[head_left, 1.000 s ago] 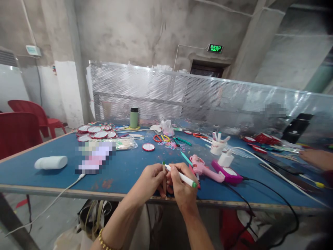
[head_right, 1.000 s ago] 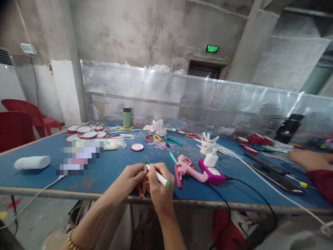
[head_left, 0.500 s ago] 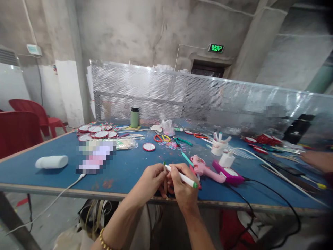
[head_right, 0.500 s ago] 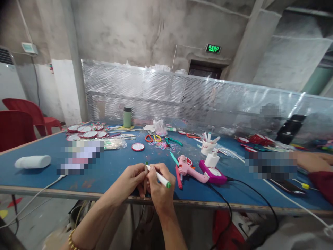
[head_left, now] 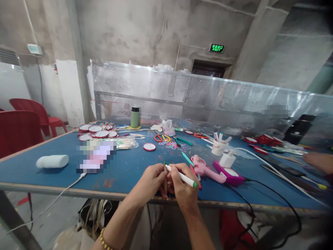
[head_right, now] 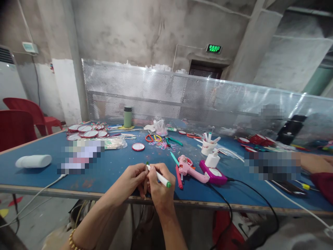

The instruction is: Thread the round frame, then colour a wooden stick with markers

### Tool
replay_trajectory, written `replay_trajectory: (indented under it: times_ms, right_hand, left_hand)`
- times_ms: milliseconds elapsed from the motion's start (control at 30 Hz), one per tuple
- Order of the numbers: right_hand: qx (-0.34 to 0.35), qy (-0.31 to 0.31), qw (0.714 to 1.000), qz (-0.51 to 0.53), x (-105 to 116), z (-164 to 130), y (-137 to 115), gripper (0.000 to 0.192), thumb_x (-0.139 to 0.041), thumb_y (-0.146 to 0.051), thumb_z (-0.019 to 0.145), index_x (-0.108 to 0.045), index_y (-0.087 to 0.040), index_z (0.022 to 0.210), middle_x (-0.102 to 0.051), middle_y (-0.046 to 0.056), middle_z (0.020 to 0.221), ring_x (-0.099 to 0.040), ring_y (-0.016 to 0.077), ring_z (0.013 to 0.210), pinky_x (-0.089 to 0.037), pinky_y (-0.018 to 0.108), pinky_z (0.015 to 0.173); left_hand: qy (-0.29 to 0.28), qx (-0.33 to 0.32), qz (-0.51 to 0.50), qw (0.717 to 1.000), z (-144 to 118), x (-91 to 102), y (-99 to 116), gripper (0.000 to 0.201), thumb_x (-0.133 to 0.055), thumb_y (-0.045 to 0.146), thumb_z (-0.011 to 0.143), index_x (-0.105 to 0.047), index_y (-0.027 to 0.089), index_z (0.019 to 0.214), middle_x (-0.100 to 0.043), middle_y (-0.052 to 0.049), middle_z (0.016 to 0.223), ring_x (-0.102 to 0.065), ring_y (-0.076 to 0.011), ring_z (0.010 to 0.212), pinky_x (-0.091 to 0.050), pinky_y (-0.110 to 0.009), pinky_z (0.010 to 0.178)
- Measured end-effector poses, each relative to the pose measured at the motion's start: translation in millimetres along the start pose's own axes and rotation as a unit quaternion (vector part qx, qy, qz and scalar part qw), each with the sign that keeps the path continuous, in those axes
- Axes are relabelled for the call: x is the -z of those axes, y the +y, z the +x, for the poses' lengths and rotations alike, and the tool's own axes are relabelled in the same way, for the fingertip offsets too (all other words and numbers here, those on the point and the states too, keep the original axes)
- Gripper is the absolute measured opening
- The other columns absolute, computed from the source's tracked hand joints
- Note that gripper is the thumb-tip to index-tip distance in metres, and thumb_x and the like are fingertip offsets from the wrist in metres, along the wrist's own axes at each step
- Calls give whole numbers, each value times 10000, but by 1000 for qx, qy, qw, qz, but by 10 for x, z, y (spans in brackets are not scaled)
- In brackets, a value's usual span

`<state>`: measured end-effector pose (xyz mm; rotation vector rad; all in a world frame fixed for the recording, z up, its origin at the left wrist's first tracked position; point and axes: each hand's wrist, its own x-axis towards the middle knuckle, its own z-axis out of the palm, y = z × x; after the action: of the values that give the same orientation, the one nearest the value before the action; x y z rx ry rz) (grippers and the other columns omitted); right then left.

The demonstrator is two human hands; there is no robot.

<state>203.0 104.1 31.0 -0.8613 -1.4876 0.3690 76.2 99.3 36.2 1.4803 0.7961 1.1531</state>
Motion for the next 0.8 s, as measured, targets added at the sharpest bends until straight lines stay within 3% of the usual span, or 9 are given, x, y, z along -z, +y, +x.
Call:
replay_trajectory:
  times_ms: [267,567,800]
  right_hand:
    - [-6,1,1000,4,-3,2,32,223,-585,-312,903,-622,-176,730,-595,-30,565,-551,110,470,-450,202,452]
    - [-55,3,996,67,-22,-37,27,226,-595,-356,905,-614,-179,766,-552,-50,535,-504,94,385,-412,186,347]
    - [-30,-10,999,42,-3,-11,11,227,-583,-335,915,-602,-180,751,-579,-38,559,-533,102,427,-430,192,394]
  left_hand:
    - [-3,-2,0,1000,0,11,-9,285,-489,416,923,-514,171,779,-599,13,592,-591,-113,435,-480,-197,418]
    - [-6,-1,3,1000,-3,7,4,289,-501,422,914,-495,179,758,-605,6,600,-593,-114,433,-488,-199,421]
    - [1,-1,9,1000,9,6,11,306,-506,431,913,-501,174,746,-615,-2,612,-588,-110,435,-493,-200,423]
